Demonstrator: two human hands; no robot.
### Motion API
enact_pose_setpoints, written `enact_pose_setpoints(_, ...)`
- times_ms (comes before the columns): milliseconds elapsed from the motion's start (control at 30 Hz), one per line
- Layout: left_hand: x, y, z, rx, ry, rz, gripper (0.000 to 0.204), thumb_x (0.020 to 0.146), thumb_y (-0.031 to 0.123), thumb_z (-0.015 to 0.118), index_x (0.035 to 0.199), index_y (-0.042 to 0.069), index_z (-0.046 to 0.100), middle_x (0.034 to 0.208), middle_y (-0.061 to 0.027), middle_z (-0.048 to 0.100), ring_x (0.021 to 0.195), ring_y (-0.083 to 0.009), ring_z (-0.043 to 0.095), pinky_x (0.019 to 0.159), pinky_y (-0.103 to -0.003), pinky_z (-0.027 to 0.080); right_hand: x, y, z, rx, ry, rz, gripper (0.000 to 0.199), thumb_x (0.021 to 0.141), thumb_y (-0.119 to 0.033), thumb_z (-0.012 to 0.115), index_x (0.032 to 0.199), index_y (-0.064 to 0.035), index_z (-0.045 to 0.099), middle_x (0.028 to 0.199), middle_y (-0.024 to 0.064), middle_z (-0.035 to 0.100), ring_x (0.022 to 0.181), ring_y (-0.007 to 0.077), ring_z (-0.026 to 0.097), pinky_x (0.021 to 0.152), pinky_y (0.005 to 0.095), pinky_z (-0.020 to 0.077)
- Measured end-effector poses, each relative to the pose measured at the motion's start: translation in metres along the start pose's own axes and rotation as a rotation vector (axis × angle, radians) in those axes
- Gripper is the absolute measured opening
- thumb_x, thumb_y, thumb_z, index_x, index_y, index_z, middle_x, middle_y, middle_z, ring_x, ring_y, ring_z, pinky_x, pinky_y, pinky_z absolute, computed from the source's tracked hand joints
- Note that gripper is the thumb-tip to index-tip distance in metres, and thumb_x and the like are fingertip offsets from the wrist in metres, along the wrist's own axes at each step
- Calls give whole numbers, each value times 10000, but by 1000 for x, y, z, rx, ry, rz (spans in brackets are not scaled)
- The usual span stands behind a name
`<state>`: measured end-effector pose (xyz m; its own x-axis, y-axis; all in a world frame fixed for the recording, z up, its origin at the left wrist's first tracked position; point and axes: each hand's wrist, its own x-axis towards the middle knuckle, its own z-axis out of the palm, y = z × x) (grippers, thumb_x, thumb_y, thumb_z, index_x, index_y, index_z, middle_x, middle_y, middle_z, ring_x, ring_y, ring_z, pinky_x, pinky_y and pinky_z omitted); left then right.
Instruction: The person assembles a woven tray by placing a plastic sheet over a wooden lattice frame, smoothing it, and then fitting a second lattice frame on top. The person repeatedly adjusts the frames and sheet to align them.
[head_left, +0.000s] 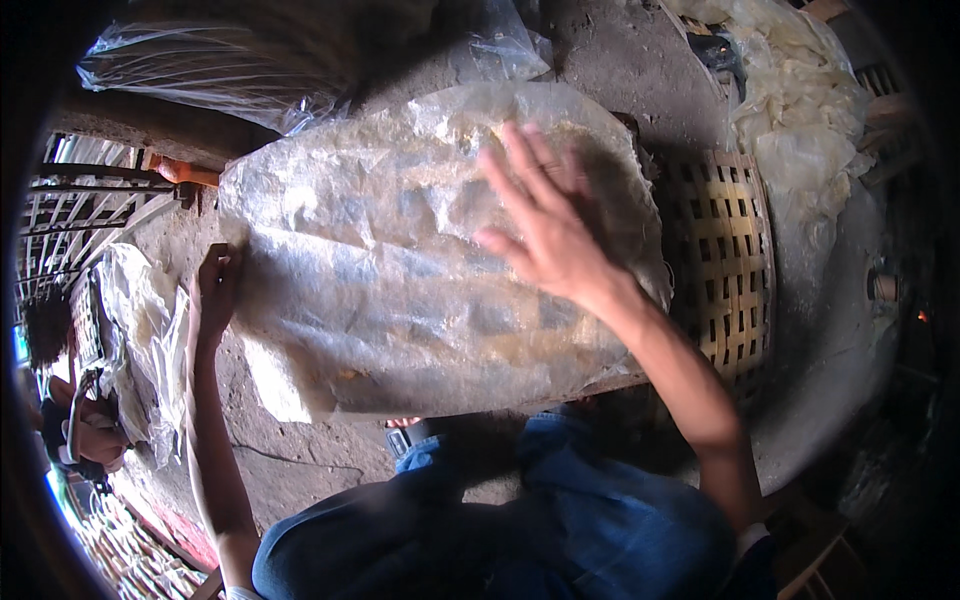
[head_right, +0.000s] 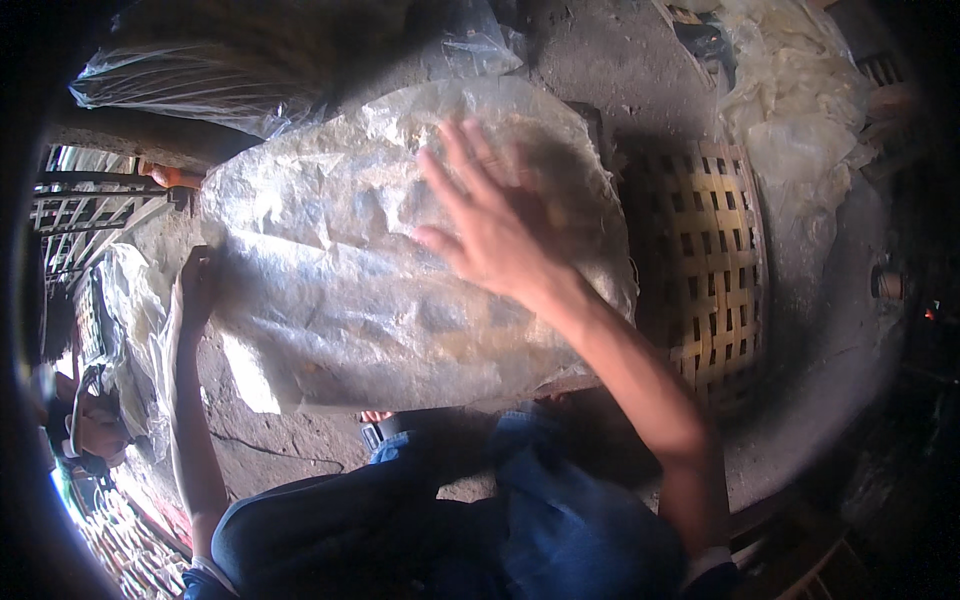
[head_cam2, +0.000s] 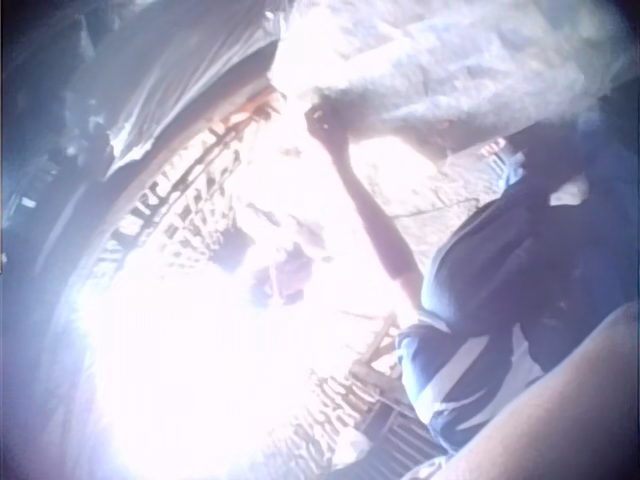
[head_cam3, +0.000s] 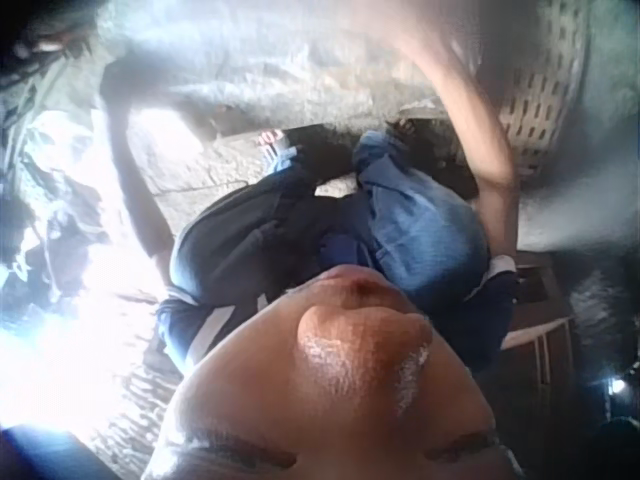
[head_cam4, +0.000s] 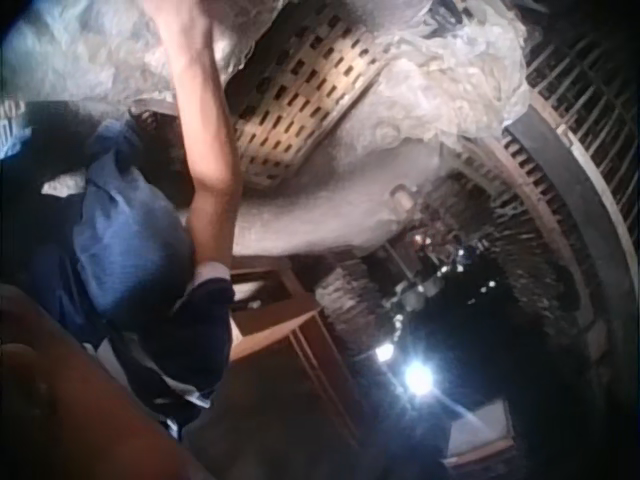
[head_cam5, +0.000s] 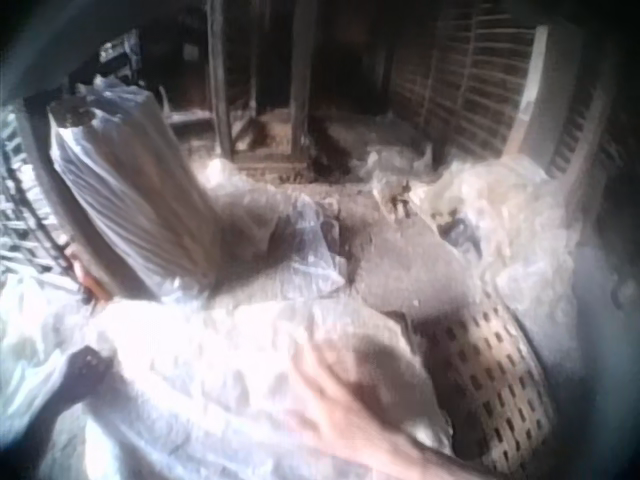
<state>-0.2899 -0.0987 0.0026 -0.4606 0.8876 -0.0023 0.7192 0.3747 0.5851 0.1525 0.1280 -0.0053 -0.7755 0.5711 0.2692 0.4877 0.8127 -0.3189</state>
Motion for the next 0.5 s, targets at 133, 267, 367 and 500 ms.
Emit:
enact_pose_setpoints(133,-6,-2,0,19,22,15,204,1072,222,572,1160,47,631,772,-50,608,686,-114,511,613,-328,434,12,29,6,-133,-156,-42,687,1069,-602,344,1624,-197,318,1737,60,154,1602,278,111,1272,611,-15)
enact_pose_setpoints(267,-9,10,0,43,17,-97,232,1060,272,600,1166,71,645,768,-78,643,674,-123,550,614,-335,455,-36,105,-40,-280,-113,479,683,1086,-599,288,1655,-224,242,1733,124,160,1605,330,104,1253,657,44)
enact_pose_setpoints(367,-3,23,0,49,-4,-99,234,1058,279,604,1157,71,645,752,-63,646,661,-107,549,600,-322,450,-105,205,-56,-282,120,809,793,1066,-637,338,1634,-86,286,1702,237,194,1591,386,146,1254,628,112)
enact_pose_setpoints(500,-7,22,-1,-10,6,-124,234,1060,277,602,1145,64,643,723,-38,619,640,-94,513,572,-317,419,-80,159,-83,-185,279,624,767,1084,-569,381,1597,1,329,1669,304,217,1576,423,168,1279,508,166)
